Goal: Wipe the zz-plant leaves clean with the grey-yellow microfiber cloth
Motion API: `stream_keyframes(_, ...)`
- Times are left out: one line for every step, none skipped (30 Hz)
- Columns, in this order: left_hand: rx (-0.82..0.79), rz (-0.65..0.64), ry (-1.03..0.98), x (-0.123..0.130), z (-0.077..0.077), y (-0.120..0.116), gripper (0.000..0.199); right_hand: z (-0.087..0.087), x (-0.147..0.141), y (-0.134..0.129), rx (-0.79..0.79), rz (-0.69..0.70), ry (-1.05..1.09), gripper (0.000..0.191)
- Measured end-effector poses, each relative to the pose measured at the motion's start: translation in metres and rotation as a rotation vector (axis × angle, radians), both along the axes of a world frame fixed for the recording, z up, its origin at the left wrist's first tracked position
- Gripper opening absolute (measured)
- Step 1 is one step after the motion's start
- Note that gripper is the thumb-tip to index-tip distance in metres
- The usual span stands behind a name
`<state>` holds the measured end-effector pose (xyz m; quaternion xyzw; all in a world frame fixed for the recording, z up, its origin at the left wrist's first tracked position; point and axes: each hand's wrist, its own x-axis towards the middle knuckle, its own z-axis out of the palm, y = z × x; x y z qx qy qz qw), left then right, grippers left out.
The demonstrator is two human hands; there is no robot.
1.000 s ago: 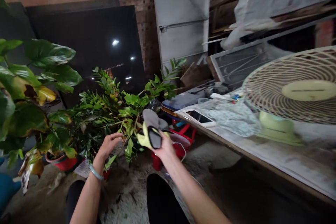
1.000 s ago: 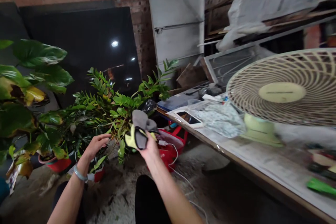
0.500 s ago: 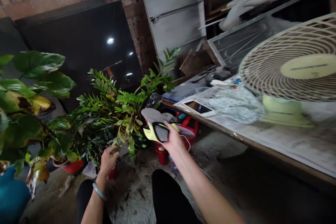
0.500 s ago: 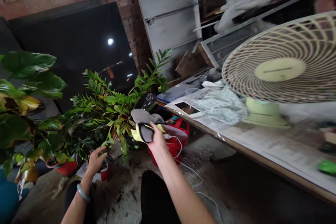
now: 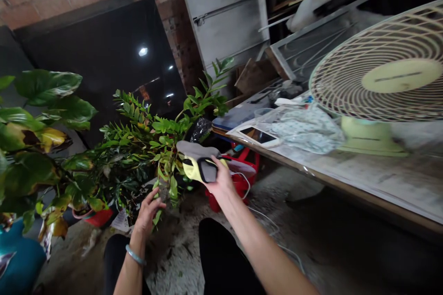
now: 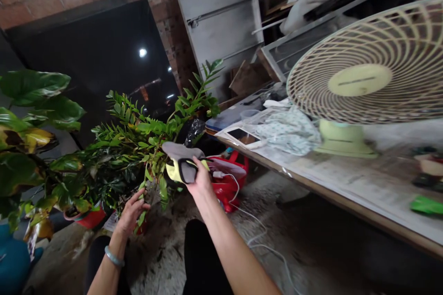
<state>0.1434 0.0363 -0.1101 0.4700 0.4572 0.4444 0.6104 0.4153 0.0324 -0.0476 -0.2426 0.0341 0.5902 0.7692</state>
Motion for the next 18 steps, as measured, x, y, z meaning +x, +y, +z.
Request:
stream_keyframes(-0.002, 0.020, -0.025, 0.004, -0.001, 0.000, 0.080, 0.007, -0.005, 0.011, -0.010, 0.041, -0.009, 0.011)
stream_keyframes(-0.005, 0.038, -0.059, 0.008, -0.003, 0.000, 0.078, 0.010, -0.013, 0.018, -0.026, 0.111, -0.027, 0.009)
stream_keyframes(-0.005, 0.053, -0.101, 0.010, -0.004, -0.001, 0.076, 0.008, -0.025, 0.020, -0.042, 0.193, -0.049, 0.009)
stream_keyframes(-0.005, 0.063, -0.140, 0.012, -0.006, -0.001, 0.075, 0.001, -0.038, 0.017, -0.051, 0.273, -0.073, 0.010)
stream_keyframes(-0.008, 0.072, -0.169, 0.012, -0.007, -0.001, 0.073, -0.010, -0.049, 0.011, -0.051, 0.340, -0.096, 0.012)
stream_keyframes(-0.012, 0.080, -0.188, 0.012, -0.007, -0.002, 0.071, -0.023, -0.059, 0.001, -0.048, 0.391, -0.119, 0.014)
stream_keyframes(-0.020, 0.085, -0.195, 0.010, -0.008, -0.002, 0.069, -0.036, -0.064, -0.011, -0.050, 0.422, -0.140, 0.016)
stream_keyframes(-0.028, 0.087, -0.197, 0.008, -0.008, -0.002, 0.067, -0.048, -0.064, -0.022, -0.061, 0.432, -0.153, 0.018)
stream_keyframes(-0.034, 0.090, -0.196, 0.006, -0.008, -0.003, 0.064, -0.056, -0.060, -0.031, -0.069, 0.419, -0.153, 0.020)
stream_keyframes(-0.036, 0.094, -0.193, 0.003, -0.008, -0.003, 0.061, -0.060, -0.051, -0.038, -0.072, 0.385, -0.140, 0.021)
stream_keyframes(-0.036, 0.099, -0.188, 0.002, -0.008, -0.004, 0.058, -0.059, -0.040, -0.040, -0.067, 0.326, -0.116, 0.020)
stream_keyframes(-0.036, 0.102, -0.179, 0.001, -0.008, -0.004, 0.056, -0.054, -0.027, -0.038, -0.048, 0.249, -0.087, 0.019)
stream_keyframes(-0.038, 0.102, -0.169, 0.001, -0.008, -0.005, 0.055, -0.044, -0.015, -0.032, -0.018, 0.168, -0.062, 0.017)
stream_keyframes(-0.038, 0.101, -0.162, 0.001, -0.007, -0.005, 0.055, -0.033, -0.005, -0.023, 0.014, 0.100, -0.046, 0.016)
stream_keyframes(-0.040, 0.099, -0.158, 0.002, -0.007, -0.005, 0.055, -0.021, 0.001, -0.014, 0.040, 0.064, -0.040, 0.015)
stream_keyframes(-0.046, 0.096, -0.160, 0.003, -0.007, -0.005, 0.056, -0.010, 0.002, -0.004, 0.050, 0.069, -0.044, 0.014)
stream_keyframes(-0.053, 0.094, -0.167, 0.004, -0.006, -0.005, 0.057, -0.002, -0.001, 0.004, 0.044, 0.116, -0.062, 0.013)
stream_keyframes(-0.064, 0.094, -0.177, 0.005, -0.006, -0.005, 0.056, 0.002, -0.009, 0.009, 0.024, 0.188, -0.090, 0.013)
